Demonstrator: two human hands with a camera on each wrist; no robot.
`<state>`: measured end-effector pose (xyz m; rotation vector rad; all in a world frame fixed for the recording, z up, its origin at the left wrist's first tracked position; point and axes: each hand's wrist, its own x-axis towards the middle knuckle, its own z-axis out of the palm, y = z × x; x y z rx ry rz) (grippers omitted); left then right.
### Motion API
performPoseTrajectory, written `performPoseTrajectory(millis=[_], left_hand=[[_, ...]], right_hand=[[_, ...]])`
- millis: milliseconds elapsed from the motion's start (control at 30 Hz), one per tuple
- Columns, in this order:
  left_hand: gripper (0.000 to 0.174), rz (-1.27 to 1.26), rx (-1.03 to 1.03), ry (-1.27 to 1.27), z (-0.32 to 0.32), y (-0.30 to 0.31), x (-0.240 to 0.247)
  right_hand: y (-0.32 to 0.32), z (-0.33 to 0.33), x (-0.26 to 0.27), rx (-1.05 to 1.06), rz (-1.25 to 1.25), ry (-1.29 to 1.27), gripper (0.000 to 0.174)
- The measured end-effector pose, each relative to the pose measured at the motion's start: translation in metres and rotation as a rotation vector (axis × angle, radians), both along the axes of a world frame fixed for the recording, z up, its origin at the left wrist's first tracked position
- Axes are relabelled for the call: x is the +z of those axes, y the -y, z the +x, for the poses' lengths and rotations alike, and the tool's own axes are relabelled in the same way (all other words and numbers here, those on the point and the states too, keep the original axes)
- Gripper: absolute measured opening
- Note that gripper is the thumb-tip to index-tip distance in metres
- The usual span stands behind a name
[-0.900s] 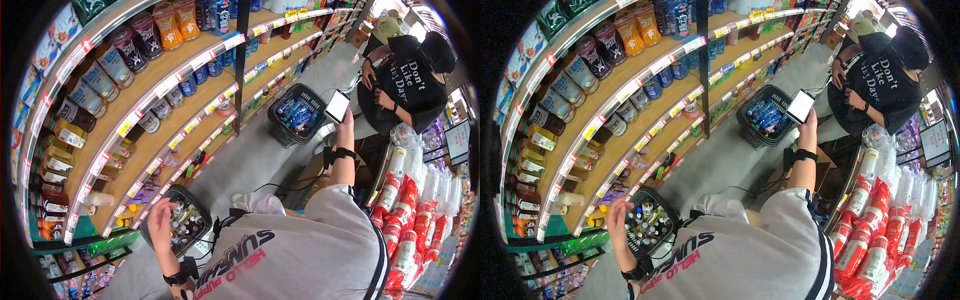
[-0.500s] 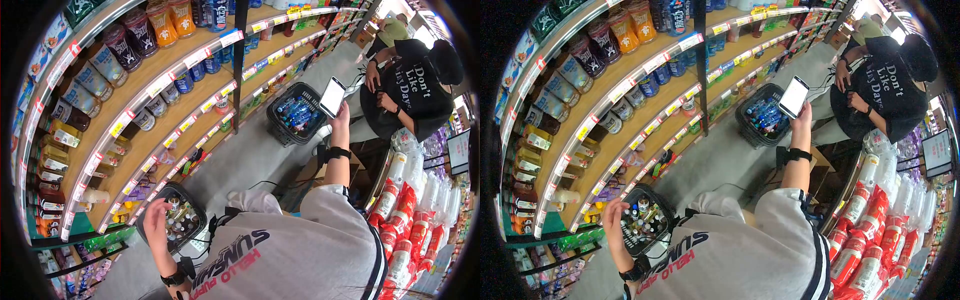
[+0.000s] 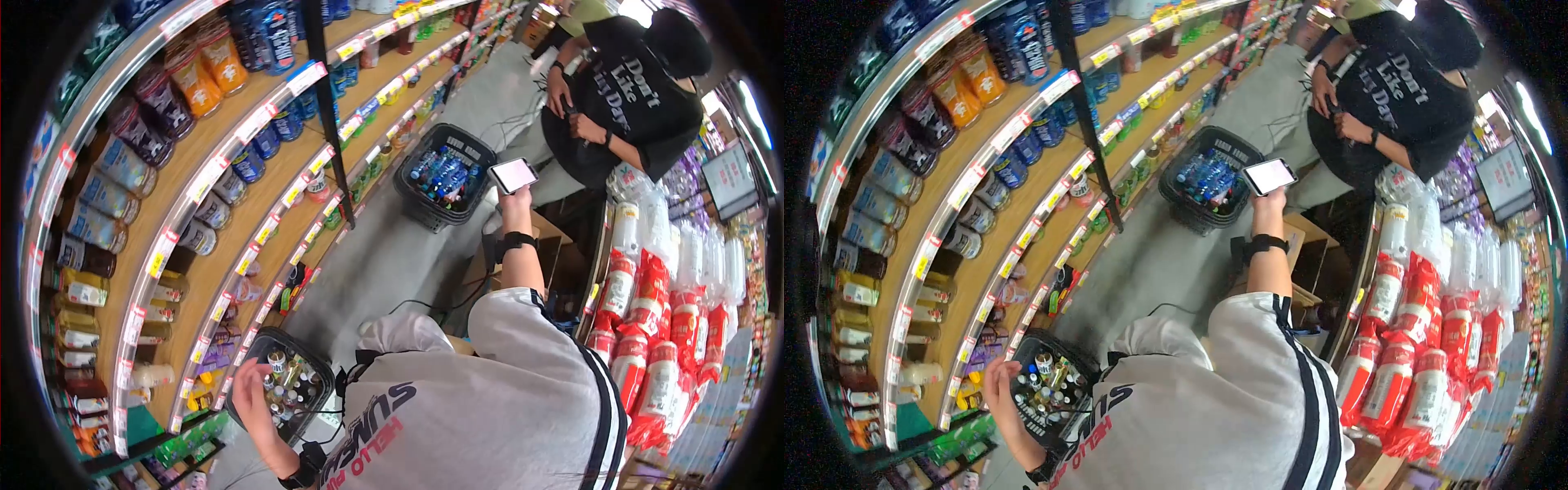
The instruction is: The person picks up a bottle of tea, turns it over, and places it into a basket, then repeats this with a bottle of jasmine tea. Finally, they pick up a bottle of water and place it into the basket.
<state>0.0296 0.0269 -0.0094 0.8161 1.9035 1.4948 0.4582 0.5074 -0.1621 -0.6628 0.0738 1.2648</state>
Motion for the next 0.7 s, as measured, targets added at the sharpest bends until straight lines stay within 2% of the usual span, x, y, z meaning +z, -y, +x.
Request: performPoseTrajectory(millis=[67,133,167,267,367,467,533,600,700], left_hand=[[0.024,0.001,-0.062,-0.005,-0.004,-0.005,-0.006],[0.023,0.022,-0.104,0.027,-0.003,-0.014,-0.011],[0.023,0.013,-0.135,0.040,-0.003,-0.019,-0.012],[0.022,0.000,-0.233,0.067,-0.001,-0.036,-0.015],[0.023,-0.004,-0.332,0.103,0.006,-0.056,-0.015],[0.025,0.016,-0.394,0.117,0.012,-0.069,-0.019],[0.025,0.034,-0.450,0.120,0.014,-0.076,-0.019],[0.024,0.034,-0.445,0.148,0.022,-0.080,-0.013],[0.023,0.067,-0.469,0.132,0.024,-0.086,-0.015]], right_hand=[[0.020,0.005,-0.006,-0.064,-0.063,-0.020,0.039],[0.027,0.034,-0.038,-0.088,-0.061,0.041,0.039],[0.031,0.053,-0.053,-0.123,-0.064,-0.022,0.038],[0.076,0.084,-0.038,-0.223,-0.077,-0.052,0.037],[0.105,0.145,-0.041,-0.326,-0.015,0.066,0.039],[0.147,0.184,-0.017,-0.453,-0.078,0.123,0.043],[0.163,0.215,-0.025,-0.494,-0.076,0.159,0.043],[0.174,0.228,-0.028,-0.474,-0.093,0.215,0.041],[0.166,0.227,-0.023,-0.376,-0.135,0.128,0.038]])
